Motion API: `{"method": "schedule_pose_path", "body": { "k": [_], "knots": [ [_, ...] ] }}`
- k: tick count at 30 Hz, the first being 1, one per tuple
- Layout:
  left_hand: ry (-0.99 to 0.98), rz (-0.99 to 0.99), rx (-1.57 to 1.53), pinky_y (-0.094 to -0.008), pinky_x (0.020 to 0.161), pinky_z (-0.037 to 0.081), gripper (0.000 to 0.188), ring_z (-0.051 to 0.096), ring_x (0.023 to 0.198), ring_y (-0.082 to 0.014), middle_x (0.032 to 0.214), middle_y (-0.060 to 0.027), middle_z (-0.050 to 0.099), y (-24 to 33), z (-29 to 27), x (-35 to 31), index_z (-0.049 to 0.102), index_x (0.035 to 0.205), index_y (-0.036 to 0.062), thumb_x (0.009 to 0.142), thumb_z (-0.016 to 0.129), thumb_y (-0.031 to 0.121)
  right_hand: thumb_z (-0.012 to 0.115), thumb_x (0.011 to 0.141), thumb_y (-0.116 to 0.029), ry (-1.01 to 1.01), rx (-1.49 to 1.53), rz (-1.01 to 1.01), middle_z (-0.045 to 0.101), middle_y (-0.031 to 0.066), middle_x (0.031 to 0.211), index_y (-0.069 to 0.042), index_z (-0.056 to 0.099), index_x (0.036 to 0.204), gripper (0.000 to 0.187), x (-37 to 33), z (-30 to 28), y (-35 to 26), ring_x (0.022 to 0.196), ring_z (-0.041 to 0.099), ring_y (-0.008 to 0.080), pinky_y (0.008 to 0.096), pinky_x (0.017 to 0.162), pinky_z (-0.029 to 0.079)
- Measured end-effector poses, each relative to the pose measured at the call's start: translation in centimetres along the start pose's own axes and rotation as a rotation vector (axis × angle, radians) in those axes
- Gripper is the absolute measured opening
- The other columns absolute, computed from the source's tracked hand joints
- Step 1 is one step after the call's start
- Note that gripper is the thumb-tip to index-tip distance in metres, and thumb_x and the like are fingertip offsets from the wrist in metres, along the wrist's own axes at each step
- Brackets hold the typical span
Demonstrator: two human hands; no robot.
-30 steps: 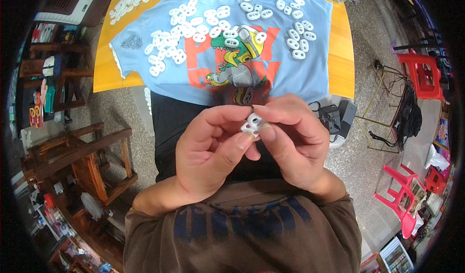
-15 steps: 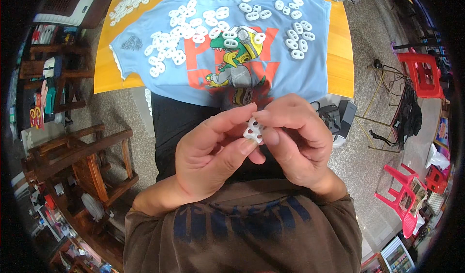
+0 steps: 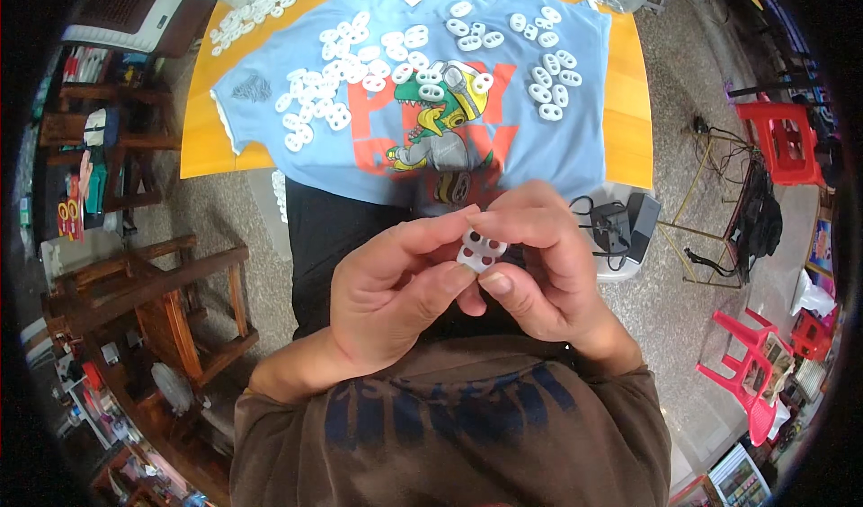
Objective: Assembling plastic cord lock components by inserting small springs between two plastic pieces.
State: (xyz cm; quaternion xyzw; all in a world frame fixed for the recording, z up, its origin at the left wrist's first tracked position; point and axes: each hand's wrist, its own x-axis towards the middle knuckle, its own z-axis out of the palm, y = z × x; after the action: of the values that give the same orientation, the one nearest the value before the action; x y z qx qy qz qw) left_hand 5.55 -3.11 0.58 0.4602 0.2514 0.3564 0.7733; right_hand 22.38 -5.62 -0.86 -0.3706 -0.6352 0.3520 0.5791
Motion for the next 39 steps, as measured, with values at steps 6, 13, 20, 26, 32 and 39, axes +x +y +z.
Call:
{"method": "schedule_pose_path", "body": {
  "k": [6, 13, 20, 26, 32, 39],
  "knots": [
    [0.020, 0.047, 0.013, -0.0206, 0.064, 0.047, 0.037, 0.054, 0.072, -0.0082, 0.098, -0.0081, 0.056, -0.5, 0.2, -0.1, 0.045, 0.123, -0.0005, 0.087, 0.054, 0.002, 0.058, 0.083, -0.012, 0.032, 0.025, -0.058, 0.055, 0.0092, 0.088, -0.002, 0.045, 0.113, 0.034, -0.4, 0.9, 0.6, 0.072, 0.051, 0.0244, 0.0346, 0.064, 0.041],
    [0.047, 0.054, 0.087, -0.0205, 0.062, 0.046, 0.039, 0.054, 0.069, -0.0083, 0.096, -0.0085, 0.057, -0.3, 0.2, -0.4, 0.045, 0.122, -0.0023, 0.086, 0.058, 0.006, 0.055, 0.086, -0.016, 0.041, 0.015, -0.128, 0.054, 0.0087, 0.080, 0.000, 0.044, 0.115, 0.035, -0.5, 1.4, 1.1, 0.068, 0.049, 0.0239, 0.0342, 0.061, 0.040],
    [0.044, 0.065, 0.030, -0.0188, 0.060, 0.046, 0.033, 0.053, 0.069, -0.0071, 0.090, -0.0059, 0.056, -0.7, 0.3, -0.6, 0.049, 0.117, 0.0013, 0.085, 0.057, 0.001, 0.049, 0.090, -0.016, 0.083, 0.073, -0.151, 0.053, 0.0087, 0.078, 0.001, 0.044, 0.114, 0.030, -0.8, 2.1, 1.4, 0.063, 0.047, 0.0207, 0.0325, 0.058, 0.039],
    [0.027, 0.112, 0.078, -0.0193, 0.059, 0.045, 0.031, 0.052, 0.067, -0.0071, 0.088, -0.0055, 0.056, -0.7, 0.4, -0.6, 0.049, 0.116, 0.0005, 0.086, 0.057, 0.002, 0.046, 0.091, -0.015, 0.129, 0.100, -0.214, 0.052, 0.0088, 0.076, 0.003, 0.043, 0.114, 0.029, -0.6, 2.7, 1.7, 0.061, 0.047, 0.0153, 0.0285, 0.056, 0.039],
    [0.003, 0.215, 0.086, -0.0191, 0.057, 0.043, 0.027, 0.051, 0.065, -0.0066, 0.083, -0.0041, 0.054, -1.0, 0.5, -0.5, 0.049, 0.113, -0.0017, 0.087, 0.055, 0.002, 0.043, 0.092, -0.016, 0.147, 0.191, -0.200, 0.051, 0.0102, 0.077, 0.001, 0.042, 0.114, 0.028, -0.8, 3.3, 1.8, 0.059, 0.046, 0.0147, 0.0281, 0.056, 0.039],
    [0.018, 0.202, 0.068, -0.0195, 0.059, 0.044, 0.026, 0.052, 0.068, -0.0068, 0.083, -0.0036, 0.053, -0.8, 0.5, -0.4, 0.050, 0.111, -0.0025, 0.086, 0.054, 0.000, 0.043, 0.092, -0.016, 0.140, 0.182, -0.220, 0.052, 0.0085, 0.076, 0.000, 0.043, 0.112, 0.026, -0.6, 3.4, 1.9, 0.061, 0.046, 0.0143, 0.0301, 0.057, 0.038]
  ]
}}
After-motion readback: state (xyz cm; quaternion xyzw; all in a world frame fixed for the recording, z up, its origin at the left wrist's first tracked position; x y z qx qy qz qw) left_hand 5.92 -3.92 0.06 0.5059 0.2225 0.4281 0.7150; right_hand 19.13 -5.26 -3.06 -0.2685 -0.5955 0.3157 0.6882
